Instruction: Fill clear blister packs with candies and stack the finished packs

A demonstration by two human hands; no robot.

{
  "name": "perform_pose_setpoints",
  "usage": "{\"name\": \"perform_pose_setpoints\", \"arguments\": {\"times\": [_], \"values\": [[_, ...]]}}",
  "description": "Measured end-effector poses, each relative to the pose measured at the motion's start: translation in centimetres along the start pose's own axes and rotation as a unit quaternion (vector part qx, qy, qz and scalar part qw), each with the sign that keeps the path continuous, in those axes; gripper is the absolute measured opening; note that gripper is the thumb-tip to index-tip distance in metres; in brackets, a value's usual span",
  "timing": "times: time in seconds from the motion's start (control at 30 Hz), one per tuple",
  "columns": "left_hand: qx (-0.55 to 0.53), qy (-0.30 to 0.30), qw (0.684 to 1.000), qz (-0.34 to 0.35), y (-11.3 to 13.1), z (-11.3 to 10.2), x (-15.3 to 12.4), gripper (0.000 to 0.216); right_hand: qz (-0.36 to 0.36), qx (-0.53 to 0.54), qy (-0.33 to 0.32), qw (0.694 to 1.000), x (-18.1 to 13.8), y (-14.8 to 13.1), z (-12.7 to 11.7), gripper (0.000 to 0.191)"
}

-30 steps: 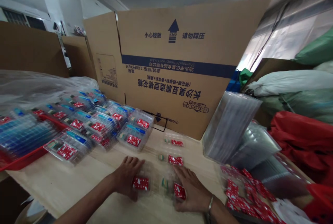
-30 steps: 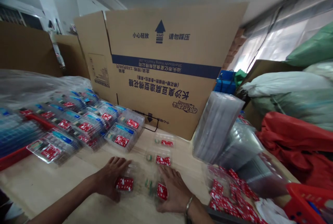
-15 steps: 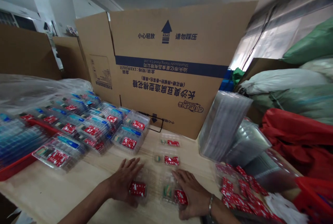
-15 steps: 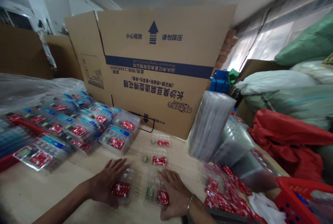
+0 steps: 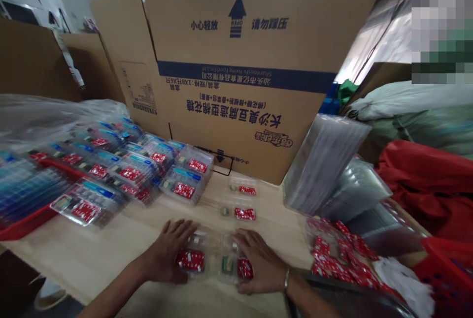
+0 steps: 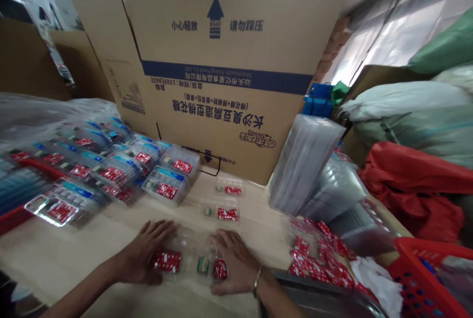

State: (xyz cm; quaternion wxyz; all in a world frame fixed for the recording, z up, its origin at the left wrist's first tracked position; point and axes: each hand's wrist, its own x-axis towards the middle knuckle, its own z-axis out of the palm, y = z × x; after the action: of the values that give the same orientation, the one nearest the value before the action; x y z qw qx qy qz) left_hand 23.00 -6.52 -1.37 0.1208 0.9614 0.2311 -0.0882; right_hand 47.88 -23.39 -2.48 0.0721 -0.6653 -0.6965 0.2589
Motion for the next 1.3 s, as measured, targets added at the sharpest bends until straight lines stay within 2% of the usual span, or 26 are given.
{"name": "perform_pose_setpoints", "arguments": {"times": [0.23, 0.33, 0.4, 0.57, 0.67, 0.77, 0.93, 1.1, 1.2, 1.3], "values": [[0.003, -0.016, 1.0, -0.002, 0.7, -0.6, -0.8, 0.106, 0.001, -0.012, -0.024, 1.0, 0.5, -0.3, 0.8, 0.11], [-0.006, 0.003, 1.0, 0.008, 0.5, -0.1, -1.1, 0.103, -0.018, -0.009, -0.013, 1.0, 0.2, -0.5, 0.9, 0.106], [-0.014, 0.006, 1.0, 0.011, 0.2, 0.2, -1.4, 0.103, -0.033, 0.003, 0.005, 0.999, 0.5, -0.5, 0.0, 0.102], [-0.036, 0.006, 0.999, 0.023, 0.0, 0.8, -2.1, 0.103, -0.024, -0.037, 0.1, 0.994, 4.9, 1.0, -4.0, 0.1], [-0.042, 0.007, 0.998, 0.044, -0.1, 1.0, -2.5, 0.103, 0.013, -0.069, 0.101, 0.992, 8.3, 2.6, -5.6, 0.101], [-0.044, 0.002, 0.997, 0.06, -0.5, 1.2, -3.0, 0.106, 0.021, -0.086, 0.08, 0.993, 10.0, 3.6, -5.6, 0.103], [-0.046, -0.017, 0.996, 0.072, -0.8, 0.8, -3.5, 0.103, 0.056, -0.09, 0.038, 0.994, 8.6, 3.2, -4.4, 0.115], [-0.031, -0.01, 0.997, 0.073, -1.1, 0.9, -2.9, 0.108, 0.11, -0.087, 0.066, 0.988, 6.9, 1.4, -3.4, 0.118], [-0.001, 0.038, 0.995, 0.094, -2.2, 2.7, -2.0, 0.106, 0.108, -0.08, 0.078, 0.988, 6.5, 1.0, -2.7, 0.121], [0.033, 0.145, 0.978, 0.143, -4.1, 5.5, -0.8, 0.085, 0.091, -0.048, 0.056, 0.993, 6.5, 1.3, -2.7, 0.128]]}}
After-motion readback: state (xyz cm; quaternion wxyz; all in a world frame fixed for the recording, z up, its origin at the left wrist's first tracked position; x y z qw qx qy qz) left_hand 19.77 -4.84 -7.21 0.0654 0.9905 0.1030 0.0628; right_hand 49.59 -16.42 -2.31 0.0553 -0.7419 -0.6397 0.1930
